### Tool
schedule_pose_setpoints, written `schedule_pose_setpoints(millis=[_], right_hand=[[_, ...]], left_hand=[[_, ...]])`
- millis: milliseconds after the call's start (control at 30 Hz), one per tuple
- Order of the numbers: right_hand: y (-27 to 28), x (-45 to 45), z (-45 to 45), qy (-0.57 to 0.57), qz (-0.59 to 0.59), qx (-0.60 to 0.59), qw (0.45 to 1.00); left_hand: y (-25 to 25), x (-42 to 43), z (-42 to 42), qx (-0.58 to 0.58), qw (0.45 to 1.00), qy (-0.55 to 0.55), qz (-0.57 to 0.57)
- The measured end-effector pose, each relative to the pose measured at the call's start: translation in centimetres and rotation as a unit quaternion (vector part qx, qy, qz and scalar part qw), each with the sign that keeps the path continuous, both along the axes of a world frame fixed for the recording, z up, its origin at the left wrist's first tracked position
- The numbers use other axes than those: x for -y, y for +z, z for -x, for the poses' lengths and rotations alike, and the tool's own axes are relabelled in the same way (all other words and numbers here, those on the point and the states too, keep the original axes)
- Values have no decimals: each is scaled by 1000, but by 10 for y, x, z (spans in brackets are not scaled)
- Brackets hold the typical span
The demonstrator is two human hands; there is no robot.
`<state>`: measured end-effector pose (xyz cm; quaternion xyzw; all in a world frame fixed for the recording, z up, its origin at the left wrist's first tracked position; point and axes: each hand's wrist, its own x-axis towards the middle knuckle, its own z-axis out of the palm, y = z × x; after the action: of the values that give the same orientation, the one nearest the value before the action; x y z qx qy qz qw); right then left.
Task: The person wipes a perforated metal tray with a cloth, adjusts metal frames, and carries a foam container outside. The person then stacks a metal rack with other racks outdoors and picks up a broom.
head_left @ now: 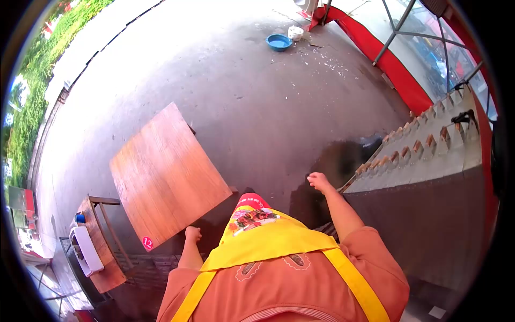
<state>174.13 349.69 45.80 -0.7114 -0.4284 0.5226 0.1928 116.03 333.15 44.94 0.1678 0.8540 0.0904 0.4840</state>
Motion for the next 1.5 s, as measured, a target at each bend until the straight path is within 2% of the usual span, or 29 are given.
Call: schedule_pose_setpoints(millis=[67,100,133,233,267,300,333,367,400,433,533,633,667,700,733,767,833,867,933,967,1000,1067,1167,1233,1300,1333,1400,1433,1500], right_hand=[[21,-128,17,89,-55,30,994],[41,-182,28,107,-98,52,988],[58,-226,37,122,-140,74,980],[51,-323,43,41,-155,-74,984],[37,-340,39,13,-113,-122,986],[3,-354,26,13,-37,-121,992],[-10,-364,17,42,52,-91,994],[-30,-375,1,174,61,52,982],[-21,-381,-18,318,-5,171,932],[-9,-385,-33,295,13,168,940],[-27,-420,-92,-30,165,-29,985],[-53,-471,-152,-148,218,-33,964],[-36,-499,-164,-83,261,28,961],[-95,-511,-201,-125,320,1,939],[-65,-551,-207,-101,326,101,935],[-95,-583,-224,-108,326,158,926],[-28,-698,-213,-249,278,45,926],[-30,-748,-217,-245,224,-30,943],[-22,-854,-217,-209,158,-42,964],[-13,-910,-217,-148,136,-25,979],[-11,-960,-212,-101,86,-16,991],[-1,-1060,-206,-41,43,-15,998],[14,-1189,-200,-46,-18,-40,998],[1,-1230,-198,-84,-14,-64,994],[-29,-1258,-215,-104,30,-57,992],[-45,-1266,-223,-85,91,-25,992],[-44,-1279,-240,-23,70,61,995],[-46,-1286,-248,8,62,99,993],[-49,-1307,-277,-100,107,-5,989]], left_hand=[[-6,-1,26,4,993,100,66],[59,-33,-9,-56,995,24,84],[59,-38,6,-18,999,-40,31],[-33,-160,46,-24,967,216,134],[23,-243,-5,60,972,226,-30],[46,-322,-42,-34,988,148,10],[46,-398,-55,-6,998,62,-24],[49,-475,-75,9,995,-30,-93],[9,-548,-73,-67,952,-266,-135],[45,-622,-113,-138,922,-341,-119],[93,-822,-215,9,902,-350,-253],[141,-970,-301,54,852,-393,-343],[151,-1003,-318,64,838,-401,-364],[137,-1026,-328,87,837,-384,-380],[125,-1062,-337,102,832,-363,-406],[106,-1082,-339,98,854,-344,-377],[67,-1094,-322,34,890,-371,-263],[35,-1100,-300,41,893,-421,-150],[14,-1098,-267,-101,785,-606,-76],[10,-1104,-254,-110,801,-588,7],[12,-1108,-241,-125,826,-550,-10],[18,-1136,-229,-24,974,-223,40],[-24,-1210,-184,27,968,-205,139],[-26,-1290,-168,-39,881,-456,118],[-12,-1393,-232,-89,904,-396,131],[1,-1446,-267,-86,948,-302,59],[7,-1551,-320,-47,937,-334,-93],[45,-1602,-367,-75,897,-418,-127],[91,-1682,-446,-51,868,-445,-213]])
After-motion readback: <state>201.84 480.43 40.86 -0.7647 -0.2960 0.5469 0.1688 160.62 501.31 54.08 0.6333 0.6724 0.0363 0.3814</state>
